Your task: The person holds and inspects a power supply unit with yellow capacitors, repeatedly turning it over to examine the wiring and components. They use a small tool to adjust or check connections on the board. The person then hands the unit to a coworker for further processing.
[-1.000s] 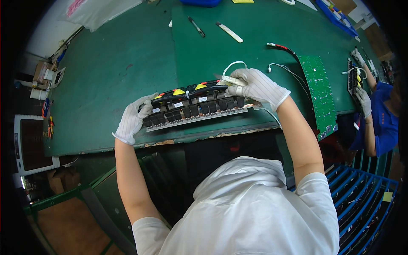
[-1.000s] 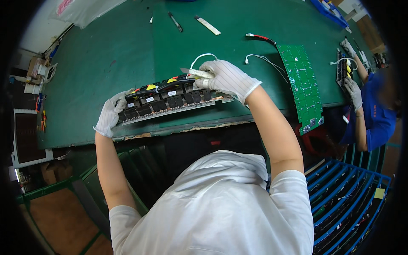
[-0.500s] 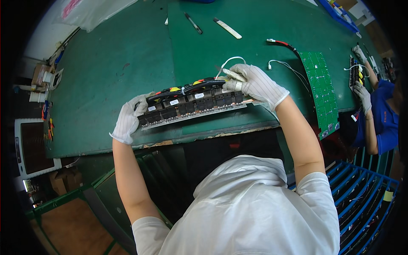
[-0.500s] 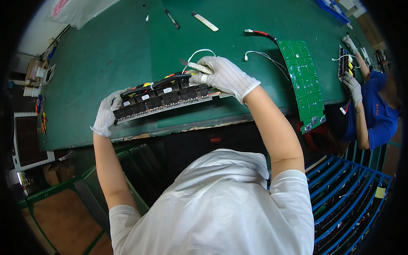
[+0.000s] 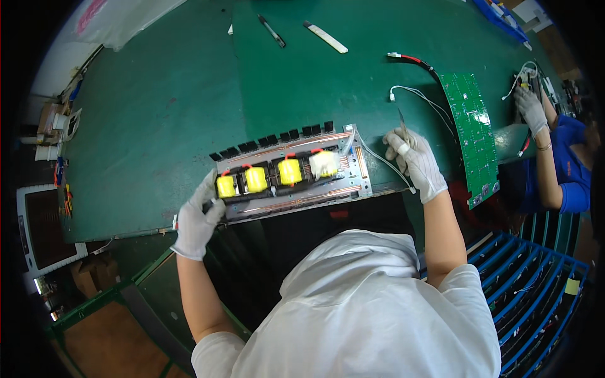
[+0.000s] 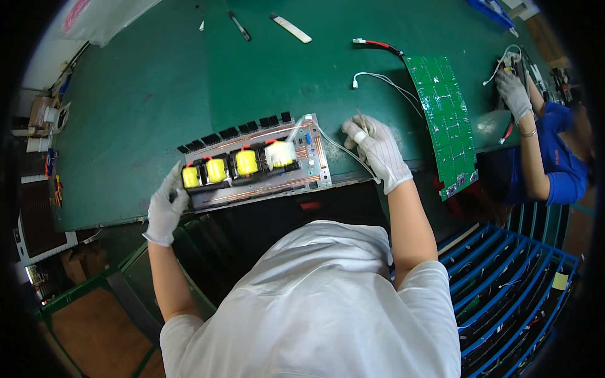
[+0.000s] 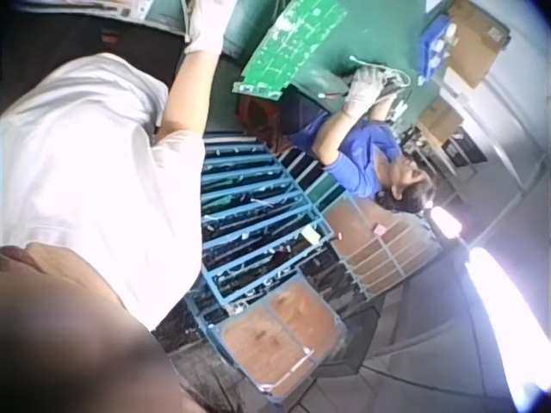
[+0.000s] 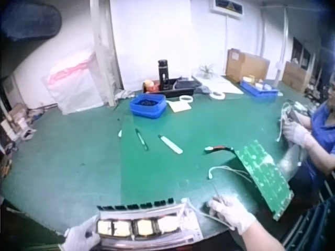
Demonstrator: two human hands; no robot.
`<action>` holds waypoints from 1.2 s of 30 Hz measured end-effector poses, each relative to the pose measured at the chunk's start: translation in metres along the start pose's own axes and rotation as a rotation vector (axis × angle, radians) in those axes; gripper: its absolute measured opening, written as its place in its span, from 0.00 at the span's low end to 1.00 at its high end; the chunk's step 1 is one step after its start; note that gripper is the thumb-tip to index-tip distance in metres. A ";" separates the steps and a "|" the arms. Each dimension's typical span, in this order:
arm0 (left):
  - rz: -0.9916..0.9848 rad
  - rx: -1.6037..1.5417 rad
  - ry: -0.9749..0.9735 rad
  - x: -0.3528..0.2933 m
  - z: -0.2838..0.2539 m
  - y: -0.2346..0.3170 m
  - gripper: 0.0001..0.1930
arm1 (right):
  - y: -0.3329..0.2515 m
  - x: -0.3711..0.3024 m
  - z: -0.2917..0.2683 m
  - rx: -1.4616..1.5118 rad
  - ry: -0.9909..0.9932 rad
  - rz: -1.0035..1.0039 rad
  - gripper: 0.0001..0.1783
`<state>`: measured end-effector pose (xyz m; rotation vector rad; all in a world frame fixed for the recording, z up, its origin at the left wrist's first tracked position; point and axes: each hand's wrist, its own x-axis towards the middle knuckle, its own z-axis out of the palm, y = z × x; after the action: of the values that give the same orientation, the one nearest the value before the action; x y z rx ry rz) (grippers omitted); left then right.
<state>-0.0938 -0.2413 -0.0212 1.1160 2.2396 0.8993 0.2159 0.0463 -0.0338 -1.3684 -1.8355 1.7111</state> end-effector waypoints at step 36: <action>0.113 0.215 0.050 0.014 0.018 0.017 0.26 | 0.006 0.003 0.023 -0.049 0.268 -0.036 0.12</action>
<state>-0.0811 -0.2163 -0.0229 1.3411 2.3778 0.7504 0.1997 0.0336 -0.0460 -1.4924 -1.7491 1.3964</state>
